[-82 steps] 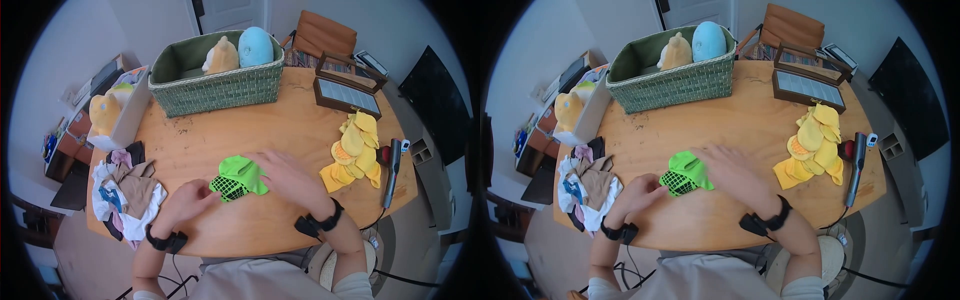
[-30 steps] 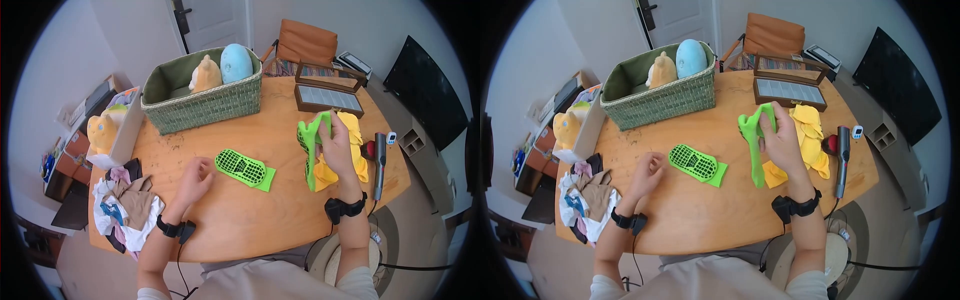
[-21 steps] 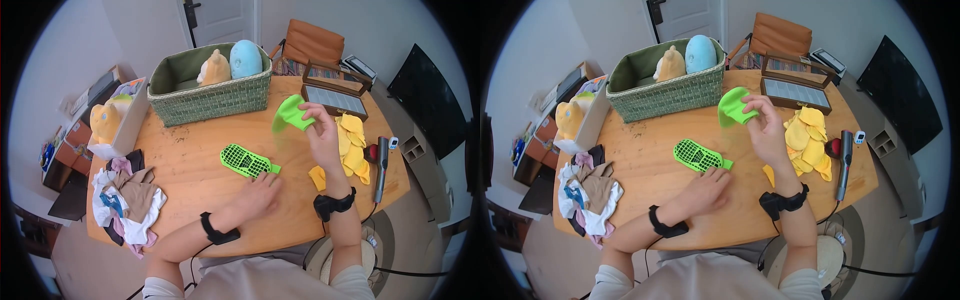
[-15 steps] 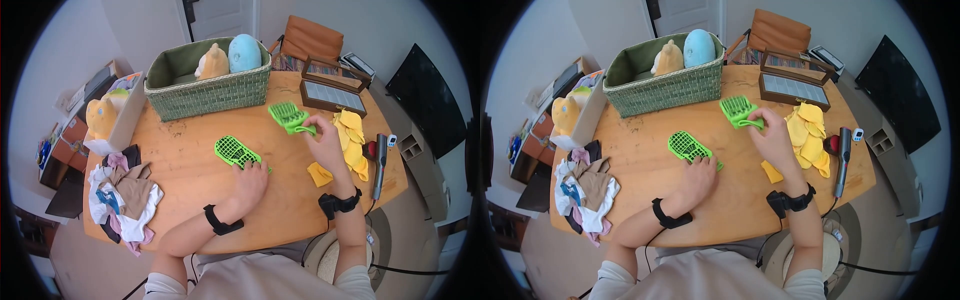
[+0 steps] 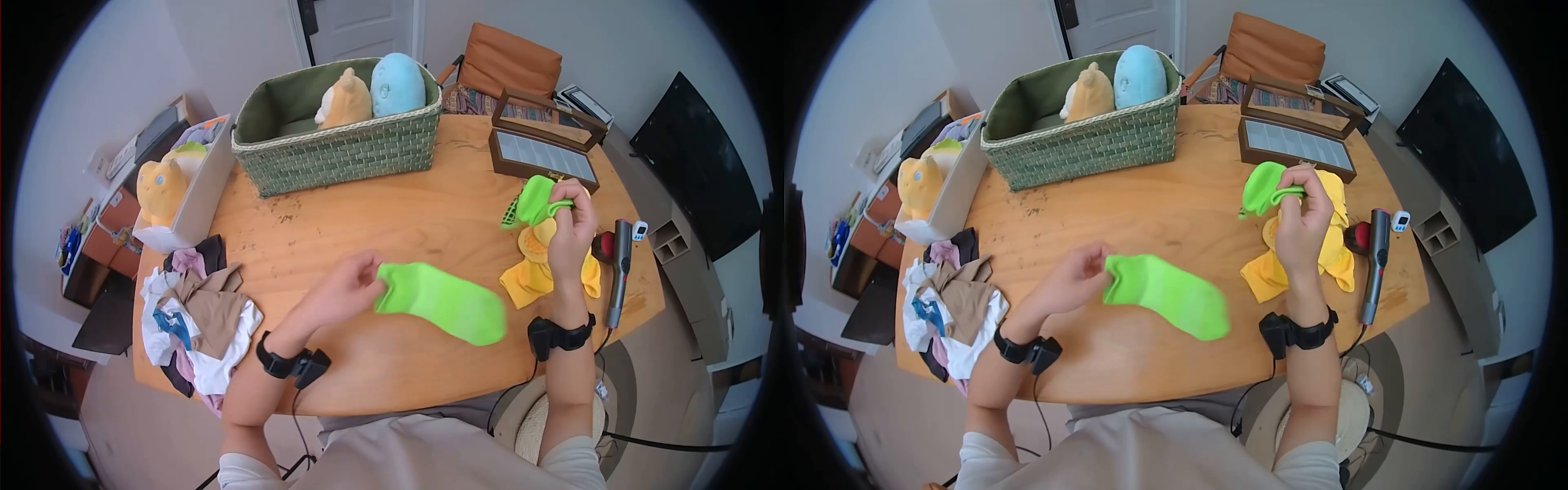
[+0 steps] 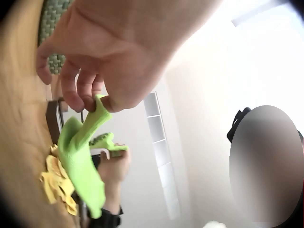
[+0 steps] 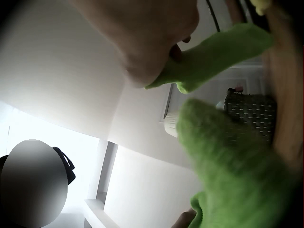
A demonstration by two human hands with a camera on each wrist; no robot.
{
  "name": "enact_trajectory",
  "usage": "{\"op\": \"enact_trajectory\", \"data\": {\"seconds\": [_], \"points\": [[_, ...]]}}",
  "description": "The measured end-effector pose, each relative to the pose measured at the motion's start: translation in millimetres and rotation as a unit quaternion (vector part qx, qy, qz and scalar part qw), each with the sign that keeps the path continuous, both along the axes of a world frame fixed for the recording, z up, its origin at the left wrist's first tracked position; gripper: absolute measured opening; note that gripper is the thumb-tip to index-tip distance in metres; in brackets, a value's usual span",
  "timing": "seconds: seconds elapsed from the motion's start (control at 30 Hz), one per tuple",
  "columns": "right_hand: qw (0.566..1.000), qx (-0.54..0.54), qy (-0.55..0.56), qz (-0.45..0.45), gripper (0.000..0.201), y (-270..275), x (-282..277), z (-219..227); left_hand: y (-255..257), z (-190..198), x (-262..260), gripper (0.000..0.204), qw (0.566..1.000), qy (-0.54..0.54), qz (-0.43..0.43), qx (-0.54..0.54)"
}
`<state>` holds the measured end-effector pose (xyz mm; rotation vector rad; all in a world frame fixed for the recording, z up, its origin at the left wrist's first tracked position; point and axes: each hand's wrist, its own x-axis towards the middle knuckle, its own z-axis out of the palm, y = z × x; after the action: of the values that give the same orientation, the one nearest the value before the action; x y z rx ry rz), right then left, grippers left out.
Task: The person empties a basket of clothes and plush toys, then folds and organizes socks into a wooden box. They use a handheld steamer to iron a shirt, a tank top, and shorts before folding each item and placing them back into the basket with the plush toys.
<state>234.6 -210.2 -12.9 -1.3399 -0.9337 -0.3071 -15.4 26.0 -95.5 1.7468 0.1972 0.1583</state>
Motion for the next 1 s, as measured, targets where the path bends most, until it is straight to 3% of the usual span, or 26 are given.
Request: {"op": "enact_trajectory", "data": {"seconds": [0.13,0.2,0.33,0.4,0.43,0.5,0.53,0.6,0.63,0.7,0.83,0.9,0.93,1.0], "points": [[0.996,-0.068,0.011,0.063,0.010,2,-6,0,22,-16,-44,0.020,0.985,0.134,-0.011,0.111],[0.992,-0.105,0.005,0.072,0.007,9,-15,5,23,-6,-56,0.027,0.967,0.160,0.083,0.180],[0.975,-0.196,-0.075,0.074,0.005,42,-38,15,14,2,-53,0.033,0.973,0.154,0.125,0.122],[0.948,-0.269,-0.138,0.099,0.011,66,-52,16,-3,10,-45,0.033,0.923,0.157,0.092,0.339],[0.926,-0.308,-0.172,0.133,0.016,78,-58,10,-9,8,-41,0.033,0.923,0.157,0.092,0.339],[0.926,-0.259,-0.173,0.215,0.029,100,-74,-19,-17,5,-34,0.030,0.896,0.149,0.106,0.404],[0.926,-0.258,-0.173,0.214,0.029,99,-77,-31,-16,5,-33,0.030,0.896,0.148,0.106,0.406],[0.852,-0.410,-0.250,0.207,0.039,95,-89,-50,-13,3,-32,0.023,0.905,0.181,0.053,0.380],[0.851,-0.411,-0.251,0.210,0.039,89,-98,-49,-11,5,-35,0.023,0.906,0.182,0.054,0.378],[0.771,-0.523,-0.230,0.280,0.037,72,-117,-44,-8,10,-46,0.023,0.945,0.176,0.013,0.274],[0.810,-0.459,-0.298,0.209,0.027,40,-131,-78,-4,2,-54,0.024,0.961,0.221,-0.033,0.160],[0.798,-0.520,-0.237,0.193,0.018,27,-127,-75,-4,-9,-58,0.026,0.981,0.188,-0.038,0.023],[0.796,-0.521,-0.238,0.195,0.018,18,-121,-74,-3,-8,-58,0.026,0.981,0.187,-0.037,0.021],[0.812,-0.541,-0.161,0.150,0.016,0,-108,-72,2,-3,-57,0.028,0.975,0.196,-0.060,-0.085]]}}
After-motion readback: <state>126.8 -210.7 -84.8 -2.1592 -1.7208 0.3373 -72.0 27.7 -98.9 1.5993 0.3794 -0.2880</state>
